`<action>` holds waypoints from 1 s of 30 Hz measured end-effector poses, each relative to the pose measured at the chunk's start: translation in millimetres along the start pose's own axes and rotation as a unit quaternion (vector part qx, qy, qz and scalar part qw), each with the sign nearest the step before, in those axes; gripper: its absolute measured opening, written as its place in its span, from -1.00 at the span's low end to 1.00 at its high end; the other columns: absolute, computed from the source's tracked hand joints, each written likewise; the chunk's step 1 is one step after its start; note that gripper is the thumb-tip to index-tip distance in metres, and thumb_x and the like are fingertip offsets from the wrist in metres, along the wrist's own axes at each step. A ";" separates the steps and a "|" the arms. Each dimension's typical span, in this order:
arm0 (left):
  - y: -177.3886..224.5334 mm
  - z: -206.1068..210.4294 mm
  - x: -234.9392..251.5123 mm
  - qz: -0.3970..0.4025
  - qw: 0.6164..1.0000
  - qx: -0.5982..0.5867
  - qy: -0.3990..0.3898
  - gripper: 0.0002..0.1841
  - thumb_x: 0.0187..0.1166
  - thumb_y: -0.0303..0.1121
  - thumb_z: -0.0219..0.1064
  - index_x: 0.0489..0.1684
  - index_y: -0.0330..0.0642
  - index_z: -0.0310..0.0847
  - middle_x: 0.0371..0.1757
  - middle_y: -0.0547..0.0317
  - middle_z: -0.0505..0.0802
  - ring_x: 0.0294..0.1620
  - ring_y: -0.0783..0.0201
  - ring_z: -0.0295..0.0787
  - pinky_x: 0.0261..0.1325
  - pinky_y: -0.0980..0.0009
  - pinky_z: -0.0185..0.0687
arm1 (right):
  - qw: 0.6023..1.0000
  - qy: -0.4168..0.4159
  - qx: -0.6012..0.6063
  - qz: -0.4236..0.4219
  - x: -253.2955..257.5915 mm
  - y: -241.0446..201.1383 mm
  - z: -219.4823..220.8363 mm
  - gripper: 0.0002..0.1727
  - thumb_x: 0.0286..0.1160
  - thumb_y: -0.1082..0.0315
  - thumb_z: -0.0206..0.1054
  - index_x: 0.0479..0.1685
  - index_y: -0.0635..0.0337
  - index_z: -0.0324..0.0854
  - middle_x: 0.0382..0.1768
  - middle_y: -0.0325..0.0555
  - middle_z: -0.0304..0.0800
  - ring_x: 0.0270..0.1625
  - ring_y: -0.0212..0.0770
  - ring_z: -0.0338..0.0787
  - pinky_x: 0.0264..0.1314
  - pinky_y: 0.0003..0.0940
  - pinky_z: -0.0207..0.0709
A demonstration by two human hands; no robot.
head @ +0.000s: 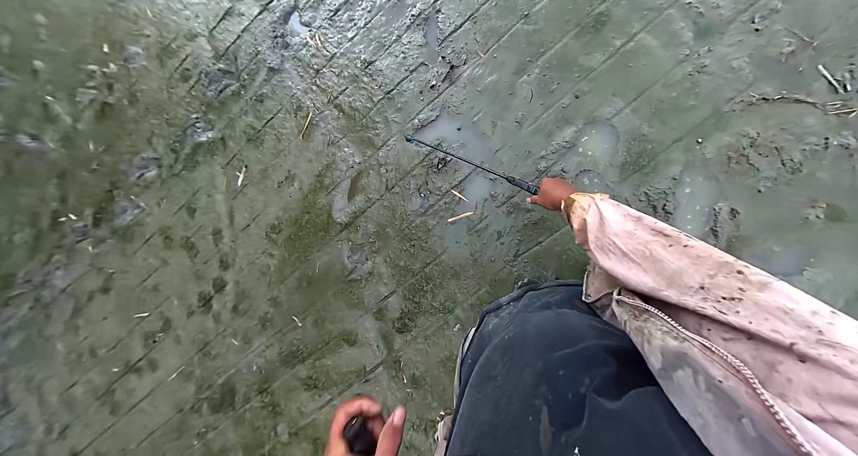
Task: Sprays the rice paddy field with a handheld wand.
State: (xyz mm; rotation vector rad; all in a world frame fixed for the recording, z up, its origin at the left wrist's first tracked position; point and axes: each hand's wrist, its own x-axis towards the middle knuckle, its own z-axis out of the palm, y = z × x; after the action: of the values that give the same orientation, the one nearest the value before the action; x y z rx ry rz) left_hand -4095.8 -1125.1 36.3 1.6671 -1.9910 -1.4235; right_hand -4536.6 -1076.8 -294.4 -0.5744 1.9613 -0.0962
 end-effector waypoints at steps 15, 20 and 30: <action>-210.1 145.3 135.6 -0.326 0.891 0.263 -0.173 -0.68 0.62 -0.27 0.39 0.21 -0.26 0.70 0.02 -0.29 0.85 -0.07 -0.16 0.87 0.03 -0.15 0.75 | 0.993 0.006 0.057 0.103 -45.9 75.2 -21.8 -0.43 0.67 -0.17 0.31 0.02 0.28 0.60 -0.36 0.02 0.63 -0.45 -0.11 0.64 -0.30 -0.08 0.58; -171.7 153.9 167.1 -0.280 0.912 0.240 -0.180 -0.70 0.60 -0.33 0.41 0.20 -0.25 0.67 -0.06 -0.26 0.83 -0.24 -0.09 0.81 -0.14 -0.06 0.74 | 0.992 -0.009 0.074 0.101 -61.0 81.7 -27.4 -0.42 0.67 -0.20 0.29 0.06 0.24 0.59 -0.38 -0.04 0.63 -0.47 -0.18 0.63 -0.33 -0.17 0.58; -131.7 151.6 178.9 -0.216 0.932 0.231 -0.179 -0.56 0.53 -0.22 0.50 0.29 -0.28 0.71 0.24 -0.35 0.81 0.35 -0.26 0.73 0.45 -0.20 0.54 | 0.990 0.090 0.096 0.049 -103.9 158.7 -10.6 -0.33 0.53 -0.19 0.41 0.21 0.32 0.66 -0.07 0.32 0.81 0.01 0.28 0.81 0.11 0.31 0.60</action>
State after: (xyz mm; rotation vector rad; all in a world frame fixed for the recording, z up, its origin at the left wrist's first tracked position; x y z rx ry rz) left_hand -4171.5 -1181.4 -215.5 2.3041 -2.4078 -1.5738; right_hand -4565.9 -893.7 -253.1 -0.3527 2.1225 -0.2798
